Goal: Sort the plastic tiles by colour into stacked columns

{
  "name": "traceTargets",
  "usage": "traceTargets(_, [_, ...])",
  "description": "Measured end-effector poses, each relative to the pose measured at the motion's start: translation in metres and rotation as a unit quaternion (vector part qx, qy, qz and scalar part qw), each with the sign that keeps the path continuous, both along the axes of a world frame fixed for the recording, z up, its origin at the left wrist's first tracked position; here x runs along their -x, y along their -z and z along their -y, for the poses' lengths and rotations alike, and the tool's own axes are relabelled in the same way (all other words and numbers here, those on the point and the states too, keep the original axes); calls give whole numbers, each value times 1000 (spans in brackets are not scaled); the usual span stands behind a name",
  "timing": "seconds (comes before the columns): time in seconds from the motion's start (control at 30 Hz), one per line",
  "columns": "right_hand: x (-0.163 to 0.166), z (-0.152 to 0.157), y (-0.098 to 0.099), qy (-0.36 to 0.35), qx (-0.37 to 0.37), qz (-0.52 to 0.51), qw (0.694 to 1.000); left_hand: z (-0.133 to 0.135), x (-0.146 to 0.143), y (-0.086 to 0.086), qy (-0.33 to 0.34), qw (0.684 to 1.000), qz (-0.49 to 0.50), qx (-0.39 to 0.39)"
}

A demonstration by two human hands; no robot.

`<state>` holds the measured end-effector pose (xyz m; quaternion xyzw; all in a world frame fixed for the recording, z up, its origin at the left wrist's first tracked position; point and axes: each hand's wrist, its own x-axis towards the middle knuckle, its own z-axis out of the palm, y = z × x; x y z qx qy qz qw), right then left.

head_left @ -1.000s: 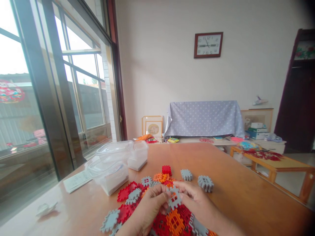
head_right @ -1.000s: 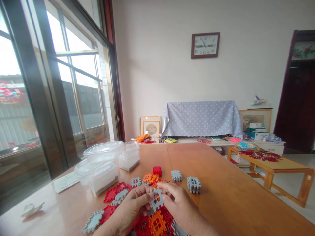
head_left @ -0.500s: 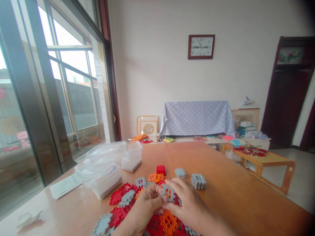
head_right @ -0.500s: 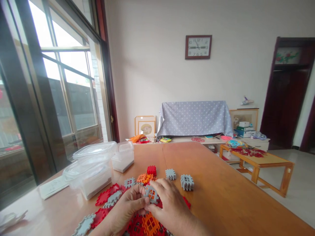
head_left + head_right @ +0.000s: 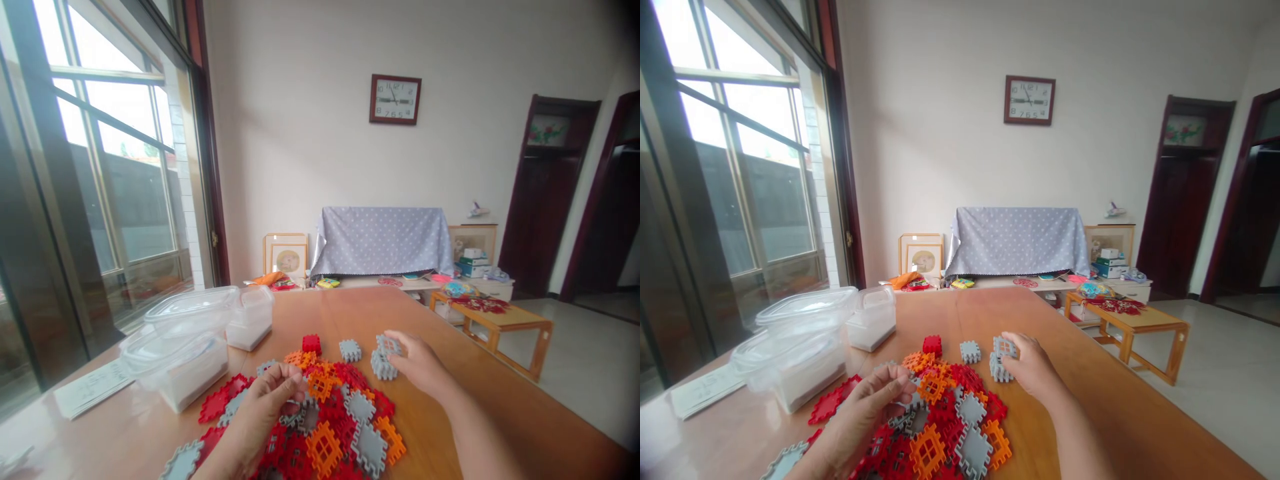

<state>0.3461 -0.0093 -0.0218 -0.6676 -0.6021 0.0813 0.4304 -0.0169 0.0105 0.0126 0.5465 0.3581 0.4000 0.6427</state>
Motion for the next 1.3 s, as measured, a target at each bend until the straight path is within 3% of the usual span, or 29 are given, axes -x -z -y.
traceTargets(0.17, [-10,-6,18,-14,54,-18,998,3,-1,-6,-38,999,-14,-3])
traceTargets(0.37, [-9,-10,25,-29,76,-38,996,5,-2,-9,-59,998,-29,-2])
traceTargets(0.87, [-6,-14,32,-58,66,-86,992,5,1,-9,-62,998,-32,-6])
traceTargets(1.13, [2,-7,19,-32,30,-63,997,-5,5,-4,-43,999,-31,-10])
traceTargets(1.23, [23,-1,6,-21,-16,-28,999,-7,8,-3,-62,997,-32,-41])
traceTargets(1.3, [44,4,-2,-55,-32,2,998,-10,11,-2,-80,994,-41,-62])
